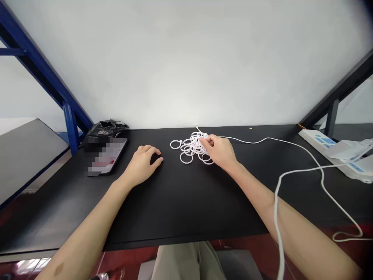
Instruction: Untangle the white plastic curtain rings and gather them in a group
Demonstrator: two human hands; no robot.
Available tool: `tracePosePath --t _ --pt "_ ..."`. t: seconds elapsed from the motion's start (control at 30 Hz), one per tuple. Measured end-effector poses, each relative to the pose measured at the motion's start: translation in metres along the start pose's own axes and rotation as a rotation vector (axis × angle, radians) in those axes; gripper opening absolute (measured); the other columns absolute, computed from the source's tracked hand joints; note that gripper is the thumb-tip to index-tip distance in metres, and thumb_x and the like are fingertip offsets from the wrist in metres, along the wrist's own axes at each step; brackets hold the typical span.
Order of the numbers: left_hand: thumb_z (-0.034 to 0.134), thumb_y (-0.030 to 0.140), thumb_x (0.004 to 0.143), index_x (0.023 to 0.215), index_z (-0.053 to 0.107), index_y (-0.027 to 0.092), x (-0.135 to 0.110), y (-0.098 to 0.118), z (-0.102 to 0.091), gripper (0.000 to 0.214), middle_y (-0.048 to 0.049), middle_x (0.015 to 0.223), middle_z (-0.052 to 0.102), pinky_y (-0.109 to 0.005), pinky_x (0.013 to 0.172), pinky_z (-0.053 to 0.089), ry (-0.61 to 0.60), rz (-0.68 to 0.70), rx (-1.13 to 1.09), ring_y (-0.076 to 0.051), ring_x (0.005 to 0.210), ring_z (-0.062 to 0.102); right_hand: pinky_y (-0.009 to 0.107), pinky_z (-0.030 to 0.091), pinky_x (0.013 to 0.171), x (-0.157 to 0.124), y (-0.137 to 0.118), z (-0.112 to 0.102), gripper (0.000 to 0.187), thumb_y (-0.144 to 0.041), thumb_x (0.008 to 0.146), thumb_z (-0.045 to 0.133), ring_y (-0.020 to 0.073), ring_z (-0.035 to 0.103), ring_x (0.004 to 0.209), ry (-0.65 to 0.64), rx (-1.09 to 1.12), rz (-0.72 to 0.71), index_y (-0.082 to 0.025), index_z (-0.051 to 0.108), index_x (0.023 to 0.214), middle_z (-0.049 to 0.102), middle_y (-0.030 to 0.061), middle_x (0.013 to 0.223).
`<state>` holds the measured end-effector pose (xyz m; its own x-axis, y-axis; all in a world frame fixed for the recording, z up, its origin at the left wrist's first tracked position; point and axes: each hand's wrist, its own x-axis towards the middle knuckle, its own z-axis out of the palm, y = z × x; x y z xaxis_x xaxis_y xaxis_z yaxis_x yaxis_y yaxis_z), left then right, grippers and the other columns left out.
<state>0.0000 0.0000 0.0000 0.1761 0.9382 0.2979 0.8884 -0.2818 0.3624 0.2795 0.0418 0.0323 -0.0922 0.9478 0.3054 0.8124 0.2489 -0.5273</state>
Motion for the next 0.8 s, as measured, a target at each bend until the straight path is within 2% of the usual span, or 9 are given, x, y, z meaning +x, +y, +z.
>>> tracePosePath --t 0.17,0.27,0.37,0.5,0.67,0.8 --pt "0.053 0.042 0.09 0.099 0.062 0.022 -0.001 -0.002 -0.002 0.024 -0.0055 0.11 0.063 -0.043 0.095 0.043 -0.029 -0.001 -0.01 -0.026 0.106 0.051 0.028 0.031 0.058 0.004 0.003 -0.003 0.046 -0.062 0.09 0.043 0.0158 0.054 0.061 0.062 -0.041 0.085 -0.023 0.054 0.069 0.063 -0.0002 0.067" --pt "0.052 0.042 0.09 0.099 0.061 0.023 -0.001 -0.001 -0.003 0.024 -0.0055 0.112 0.063 -0.045 0.095 0.042 -0.042 -0.016 -0.002 -0.027 0.106 0.052 0.029 0.033 0.06 0.005 0.006 -0.002 0.036 -0.055 0.09 0.047 0.0174 0.057 0.068 0.114 -0.07 0.115 -0.023 0.056 0.076 0.066 0.0008 0.078" --pt "0.052 0.042 0.09 0.099 0.061 0.023 0.0 0.001 -0.004 0.023 -0.0055 0.112 0.063 -0.047 0.095 0.041 -0.052 -0.037 0.019 -0.028 0.106 0.052 0.031 0.039 0.066 0.005 0.008 0.004 0.025 -0.046 0.09 0.051 0.0199 0.059 0.083 0.141 -0.069 0.046 -0.023 0.058 0.084 0.065 0.0032 0.092" --pt "0.052 0.042 0.09 0.099 0.061 0.024 -0.001 0.003 -0.005 0.022 -0.005 0.112 0.063 -0.046 0.094 0.041 -0.053 -0.044 0.028 -0.027 0.108 0.053 0.035 0.044 0.079 0.002 0.008 0.012 0.026 -0.044 0.092 0.048 0.0227 0.057 0.095 0.083 -0.027 -0.066 -0.022 0.062 0.086 0.062 0.0056 0.097" --pt "0.052 0.042 0.09 0.099 0.061 0.024 -0.001 0.003 -0.005 0.022 -0.0049 0.113 0.063 -0.046 0.094 0.041 -0.056 -0.043 0.025 -0.027 0.107 0.052 0.039 0.046 0.086 0.003 0.007 0.013 0.03 -0.044 0.093 0.047 0.0245 0.054 0.099 0.101 -0.018 -0.084 -0.022 0.067 0.089 0.061 0.007 0.098" --pt "0.052 0.043 0.089 0.099 0.061 0.024 0.0 0.002 -0.004 0.023 -0.0053 0.113 0.063 -0.047 0.095 0.042 -0.052 -0.034 0.021 -0.027 0.106 0.052 0.042 0.045 0.094 0.004 0.009 0.008 0.032 -0.043 0.093 0.048 0.0266 0.053 0.104 0.164 -0.038 -0.068 -0.021 0.069 0.101 0.062 0.0096 0.105"
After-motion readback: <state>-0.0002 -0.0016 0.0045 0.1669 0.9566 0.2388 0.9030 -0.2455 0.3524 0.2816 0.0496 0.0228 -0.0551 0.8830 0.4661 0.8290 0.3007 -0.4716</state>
